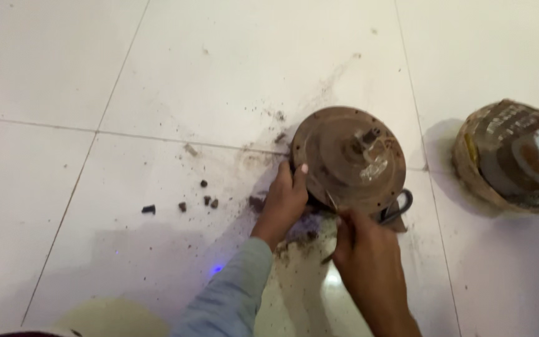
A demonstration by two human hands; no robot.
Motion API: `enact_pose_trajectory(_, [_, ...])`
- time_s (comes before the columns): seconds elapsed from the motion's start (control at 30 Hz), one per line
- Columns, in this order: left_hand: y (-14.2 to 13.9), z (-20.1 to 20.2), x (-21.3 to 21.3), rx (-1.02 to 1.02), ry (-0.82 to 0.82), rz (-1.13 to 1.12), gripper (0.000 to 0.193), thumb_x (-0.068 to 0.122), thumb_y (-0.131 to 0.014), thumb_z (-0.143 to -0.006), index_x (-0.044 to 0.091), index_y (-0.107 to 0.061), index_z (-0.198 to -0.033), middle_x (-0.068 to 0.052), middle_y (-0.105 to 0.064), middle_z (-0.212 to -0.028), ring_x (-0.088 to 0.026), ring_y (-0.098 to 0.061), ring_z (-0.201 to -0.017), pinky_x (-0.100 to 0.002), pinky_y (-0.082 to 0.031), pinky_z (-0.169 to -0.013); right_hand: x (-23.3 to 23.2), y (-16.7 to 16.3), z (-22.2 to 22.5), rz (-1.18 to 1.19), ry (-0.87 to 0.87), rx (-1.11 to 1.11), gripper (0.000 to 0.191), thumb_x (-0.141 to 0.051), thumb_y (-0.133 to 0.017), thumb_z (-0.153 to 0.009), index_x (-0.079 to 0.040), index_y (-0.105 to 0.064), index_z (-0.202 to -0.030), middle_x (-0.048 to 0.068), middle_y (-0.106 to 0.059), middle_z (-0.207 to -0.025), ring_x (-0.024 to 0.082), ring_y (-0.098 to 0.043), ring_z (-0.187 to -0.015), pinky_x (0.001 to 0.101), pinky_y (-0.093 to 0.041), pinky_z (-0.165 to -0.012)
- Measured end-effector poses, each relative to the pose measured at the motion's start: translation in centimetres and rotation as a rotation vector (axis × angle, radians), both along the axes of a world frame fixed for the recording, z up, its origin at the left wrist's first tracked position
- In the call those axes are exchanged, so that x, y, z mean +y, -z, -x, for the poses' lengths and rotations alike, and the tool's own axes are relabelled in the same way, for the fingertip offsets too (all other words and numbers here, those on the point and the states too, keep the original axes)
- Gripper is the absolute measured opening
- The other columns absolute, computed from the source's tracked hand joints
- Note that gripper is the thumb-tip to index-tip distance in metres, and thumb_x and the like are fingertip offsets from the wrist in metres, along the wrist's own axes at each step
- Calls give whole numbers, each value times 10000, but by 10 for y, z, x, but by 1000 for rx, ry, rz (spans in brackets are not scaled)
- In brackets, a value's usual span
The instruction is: The person uses a screwdriver and a metal rod to scrape and clean the surface of a fan motor base on the floor. They repeatedly scrape the motor housing, remove debris, and adjust the motor's position while working.
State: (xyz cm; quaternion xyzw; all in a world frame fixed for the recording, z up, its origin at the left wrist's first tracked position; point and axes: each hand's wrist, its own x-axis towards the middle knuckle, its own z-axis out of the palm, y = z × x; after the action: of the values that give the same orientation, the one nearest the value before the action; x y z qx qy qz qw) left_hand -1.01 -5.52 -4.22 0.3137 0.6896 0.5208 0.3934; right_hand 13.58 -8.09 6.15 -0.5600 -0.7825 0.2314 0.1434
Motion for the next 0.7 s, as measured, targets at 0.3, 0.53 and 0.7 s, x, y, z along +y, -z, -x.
enact_pose_trajectory(0.3, [-6,0,-1,-49,-7,-24,539,412,-463,-1038,17,-430,-1404,-297,-612,-1323,-443,-593,-1235,-489,-471,-1013,3,28,-13,85,55,77,206,-140,-626,-909,-31,-722,-1054,200,-749,-761,343,-710,-648,449,-563,-639])
enact_pose_trajectory(0.53, [-17,3,-1,-400,55,69,592,419,-410,-991,44,-358,-1446,-247,-551,-1392,-391,-679,-1192,-459,-636,-921,8,22,-20,221,71,-144,224,-185,-672,-915,-65,-762,-1081,176,-792,-853,332,-772,-745,413,-594,-723])
enact_pose_trajectory(0.7, [-4,2,0,-5,39,-22,670,449,-486,-1104,-42,-308,-1524,-321,-487,-1466,-445,-500,-1324,-459,-450,-1044,10,5,-46,339,161,-191,294,-289,-743,-935,-103,-767,-1161,153,-819,-898,296,-768,-766,415,-624,-751])
